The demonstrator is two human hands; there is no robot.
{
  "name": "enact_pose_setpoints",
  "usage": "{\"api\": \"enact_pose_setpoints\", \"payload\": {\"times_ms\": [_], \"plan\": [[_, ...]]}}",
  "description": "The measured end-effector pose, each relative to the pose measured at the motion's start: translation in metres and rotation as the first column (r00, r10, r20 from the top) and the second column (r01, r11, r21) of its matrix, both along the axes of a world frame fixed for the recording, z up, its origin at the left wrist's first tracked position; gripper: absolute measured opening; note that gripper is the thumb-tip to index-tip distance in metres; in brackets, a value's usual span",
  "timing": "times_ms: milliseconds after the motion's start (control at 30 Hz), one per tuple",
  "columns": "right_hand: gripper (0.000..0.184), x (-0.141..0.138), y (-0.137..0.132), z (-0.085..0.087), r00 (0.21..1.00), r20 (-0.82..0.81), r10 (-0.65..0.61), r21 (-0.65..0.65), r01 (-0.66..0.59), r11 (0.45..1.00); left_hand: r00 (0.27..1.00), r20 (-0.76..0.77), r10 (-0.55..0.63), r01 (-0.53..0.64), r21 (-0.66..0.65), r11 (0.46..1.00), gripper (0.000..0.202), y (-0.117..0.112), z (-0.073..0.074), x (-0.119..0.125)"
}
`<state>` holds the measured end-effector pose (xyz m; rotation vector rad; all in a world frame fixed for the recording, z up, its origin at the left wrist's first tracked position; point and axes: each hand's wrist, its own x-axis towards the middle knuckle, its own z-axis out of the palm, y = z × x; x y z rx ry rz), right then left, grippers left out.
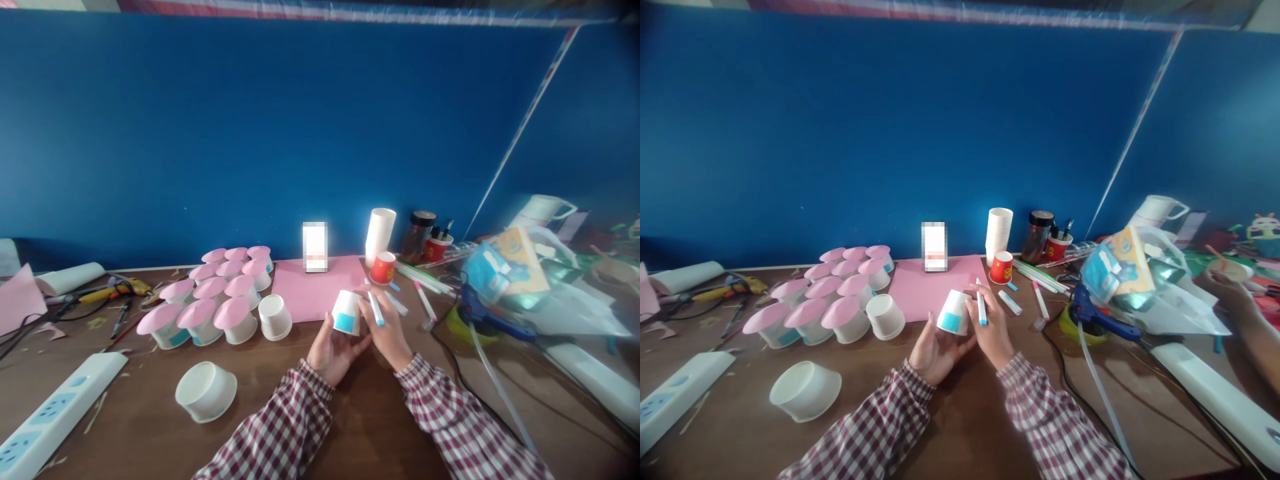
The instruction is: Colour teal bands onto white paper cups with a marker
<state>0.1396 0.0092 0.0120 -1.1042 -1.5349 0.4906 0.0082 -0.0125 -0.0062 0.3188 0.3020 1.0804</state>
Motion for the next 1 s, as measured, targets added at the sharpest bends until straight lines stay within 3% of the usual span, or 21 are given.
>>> {"api": "enact_pose_setpoints", "payload": {"times_ms": [67, 300, 633, 1000], "plan": [[0.032, 0.0, -0.003, 0.002, 0.999, -0.032, 0.003, 0.009, -0.003, 1.0, 1.0, 0.016, 0.024, -0.023, -0.034, 0.999, 0.05, 0.001, 0.002, -0.001], [0.032, 0.005, -0.011, 0.002, 0.983, -0.063, -0.174, 0.097, 0.179, 0.979, 0.992, 0.003, 0.13, -0.128, -0.169, 0.977, 0.051, 0.005, 0.009, -0.007], [0.014, -0.009, -0.026, 0.005, 0.997, 0.076, 0.0, 0.094, -0.007, 0.996, 0.985, 0.06, 0.161, -0.153, -0.121, 0.981, 0.053, 0.011, 0.006, -0.011], [0.015, -0.009, -0.022, -0.001, 0.988, 0.144, -0.062, 0.129, 0.044, 0.991, 0.987, 0.064, 0.145, -0.14, -0.079, 0.987, 0.057, 0.011, 0.005, -0.011]]}}
